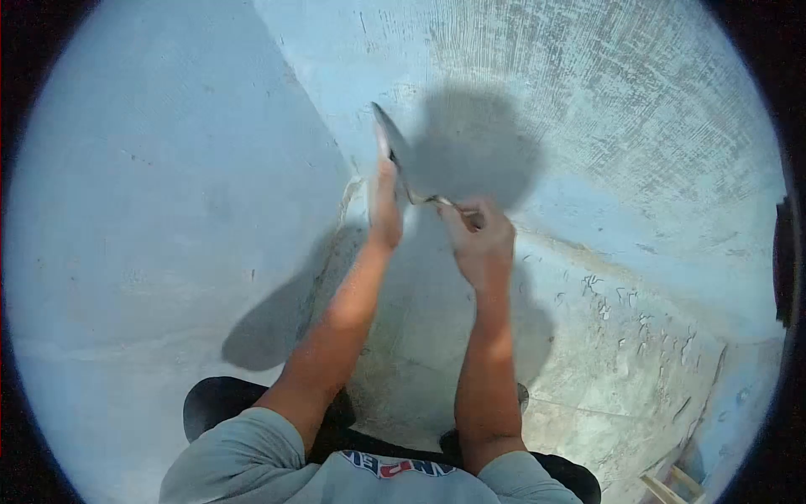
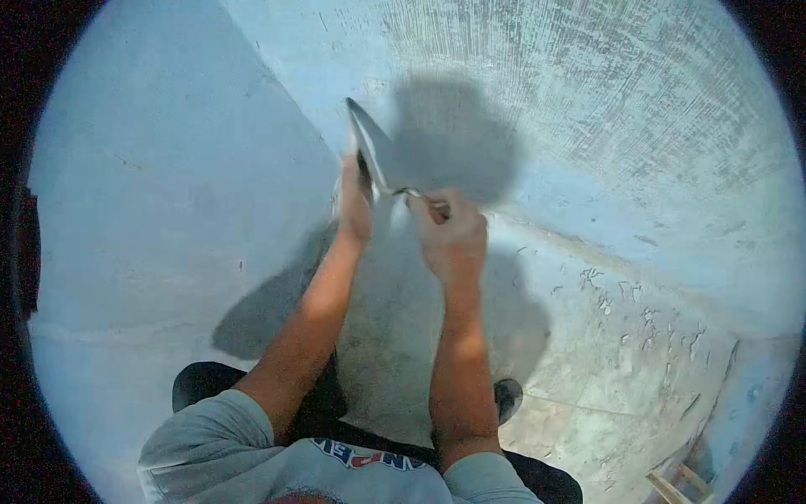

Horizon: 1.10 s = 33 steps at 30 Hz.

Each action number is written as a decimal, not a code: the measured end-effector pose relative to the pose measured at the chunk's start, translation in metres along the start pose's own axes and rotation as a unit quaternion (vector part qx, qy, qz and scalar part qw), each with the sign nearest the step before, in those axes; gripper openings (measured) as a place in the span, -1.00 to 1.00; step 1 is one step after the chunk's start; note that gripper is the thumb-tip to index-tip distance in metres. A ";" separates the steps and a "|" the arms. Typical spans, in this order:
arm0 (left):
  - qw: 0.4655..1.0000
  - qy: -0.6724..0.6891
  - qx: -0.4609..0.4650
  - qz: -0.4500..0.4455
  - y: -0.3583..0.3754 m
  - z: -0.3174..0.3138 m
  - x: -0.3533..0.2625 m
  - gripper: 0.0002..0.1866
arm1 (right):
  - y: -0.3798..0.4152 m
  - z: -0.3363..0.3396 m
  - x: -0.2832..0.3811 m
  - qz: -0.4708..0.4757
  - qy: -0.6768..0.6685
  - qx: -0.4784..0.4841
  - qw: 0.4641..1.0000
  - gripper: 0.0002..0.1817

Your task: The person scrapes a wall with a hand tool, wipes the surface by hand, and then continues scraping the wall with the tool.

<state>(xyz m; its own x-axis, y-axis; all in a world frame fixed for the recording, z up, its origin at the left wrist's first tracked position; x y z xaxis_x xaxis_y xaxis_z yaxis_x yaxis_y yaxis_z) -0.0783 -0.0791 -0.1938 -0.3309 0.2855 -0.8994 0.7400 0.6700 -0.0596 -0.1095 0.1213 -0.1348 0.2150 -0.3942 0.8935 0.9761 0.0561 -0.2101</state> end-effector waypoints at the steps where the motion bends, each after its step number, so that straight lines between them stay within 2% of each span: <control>1: 0.999 -0.022 0.006 -0.026 0.002 0.001 0.010 -0.34 | -0.004 0.012 -0.004 -0.014 -0.039 0.003 0.999 -0.72; 2: 0.989 -0.099 0.020 -0.110 0.002 0.007 0.027 -0.35 | -0.009 0.023 -0.013 -0.029 -0.079 0.009 0.996 -0.71; 3: 0.936 -0.241 0.012 -0.257 -0.003 0.019 0.062 -0.36 | -0.022 0.029 -0.039 -0.004 -0.066 0.002 0.998 -0.73; 4: 0.865 -0.326 -0.013 -0.381 0.006 0.007 0.046 -0.37 | -0.023 0.025 -0.032 -0.004 -0.053 0.006 0.999 -0.72; 5: 0.907 -0.305 0.001 -0.290 0.007 0.010 0.057 -0.35 | -0.024 0.026 -0.025 -0.003 -0.037 0.009 0.999 -0.71; 7: 0.991 -0.077 0.007 -0.109 -0.007 0.024 0.056 -0.31 | -0.015 0.021 0.005 -0.025 -0.010 0.021 0.999 -0.66; 8: 0.999 0.042 -0.015 -0.024 -0.011 0.030 0.053 -0.29 | -0.007 0.008 0.008 -0.023 -0.004 0.020 1.000 -0.66; 9: 0.999 0.042 -0.002 -0.023 -0.005 0.005 0.021 -0.24 | -0.003 -0.005 0.004 -0.020 0.000 0.018 1.000 -0.65; 11: 0.998 -0.003 0.044 -0.037 0.005 -0.024 0.000 -0.16 | -0.002 0.000 -0.007 -0.018 -0.028 0.015 0.999 -0.66; 13: 0.989 -0.088 0.083 -0.081 0.007 -0.033 0.020 -0.08 | -0.016 0.025 -0.024 -0.016 -0.099 0.013 0.995 -0.68; 14: 0.982 -0.125 0.088 -0.107 0.011 -0.042 0.021 -0.04 | -0.027 0.039 -0.041 -0.022 -0.055 0.023 0.998 -0.69; 15: 0.977 -0.151 0.065 -0.139 0.031 -0.067 0.008 -0.06 | -0.034 0.047 -0.047 -0.039 -0.063 0.025 0.997 -0.69; 16: 0.978 -0.143 0.038 -0.145 0.031 -0.066 0.004 -0.07 | -0.040 0.051 -0.047 -0.053 -0.069 0.027 0.996 -0.69; 17: 0.979 -0.134 0.011 -0.151 0.031 -0.064 0.002 -0.09 | -0.040 0.040 -0.031 -0.022 -0.061 0.024 0.998 -0.69; 19: 0.992 -0.050 -0.049 -0.105 -0.003 -0.012 0.022 -0.10 | -0.030 0.010 0.003 0.041 -0.038 0.014 0.998 -0.69; 21: 0.994 -0.014 -0.059 -0.090 -0.005 -0.013 0.025 -0.12 | -0.023 -0.001 0.007 0.056 -0.035 0.001 0.998 -0.69; 23: 0.993 -0.038 -0.013 -0.108 0.008 -0.036 0.007 -0.15 | -0.031 0.011 0.002 0.052 -0.030 0.007 0.998 -0.67; 24: 0.988 -0.075 0.001 -0.136 0.016 -0.049 0.004 -0.15 | -0.039 0.029 -0.011 -0.028 -0.085 0.038 0.995 -0.63; 25: 0.975 -0.130 0.003 -0.181 0.029 -0.065 0.003 -0.15 | -0.049 0.052 -0.010 -0.045 -0.047 0.075 0.995 -0.59; 26: 0.963 -0.168 -0.003 -0.213 0.041 -0.075 0.002 -0.15 | -0.055 0.074 -0.008 -0.039 -0.014 0.043 0.998 -0.59; 28: 0.946 -0.194 -0.048 -0.256 0.052 -0.080 0.000 -0.15 | -0.056 0.075 -0.013 -0.039 -0.041 0.042 0.998 -0.78; 29: 0.942 -0.189 -0.079 -0.265 0.049 -0.075 -0.003 -0.14 | -0.051 0.064 0.002 -0.015 -0.034 0.028 0.999 -0.79; 30: 0.957 -0.137 -0.100 -0.233 0.041 -0.066 -0.002 -0.14 | -0.037 0.042 0.018 0.006 -0.024 0.016 1.000 -0.79; 32: 0.984 0.082 -0.113 -0.108 0.014 -0.060 -0.011 -0.18 | -0.029 0.028 0.024 0.066 -0.011 -0.001 0.998 -0.78; 33: 0.984 0.079 -0.111 -0.112 0.008 -0.056 -0.005 -0.17 | -0.027 0.021 0.021 0.102 -0.009 -0.003 0.995 -0.77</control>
<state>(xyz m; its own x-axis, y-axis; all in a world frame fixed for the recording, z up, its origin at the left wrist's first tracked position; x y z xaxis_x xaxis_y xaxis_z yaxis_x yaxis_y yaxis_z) -0.1035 -0.0366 -0.1658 -0.5715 0.2049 -0.7946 0.4977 0.8565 -0.1371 -0.1305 0.1311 -0.1016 0.4097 -0.3591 0.8386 0.9116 0.1272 -0.3909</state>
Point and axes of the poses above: each hand's wrist, its own y-axis away from the middle knuckle, its own z-axis out of the back of the hand, x = y × z, the point moved 9 cm from there along -y, towards the middle knuckle, and after that the axes turned 12 degrees about -x, right-handed, at the moved point
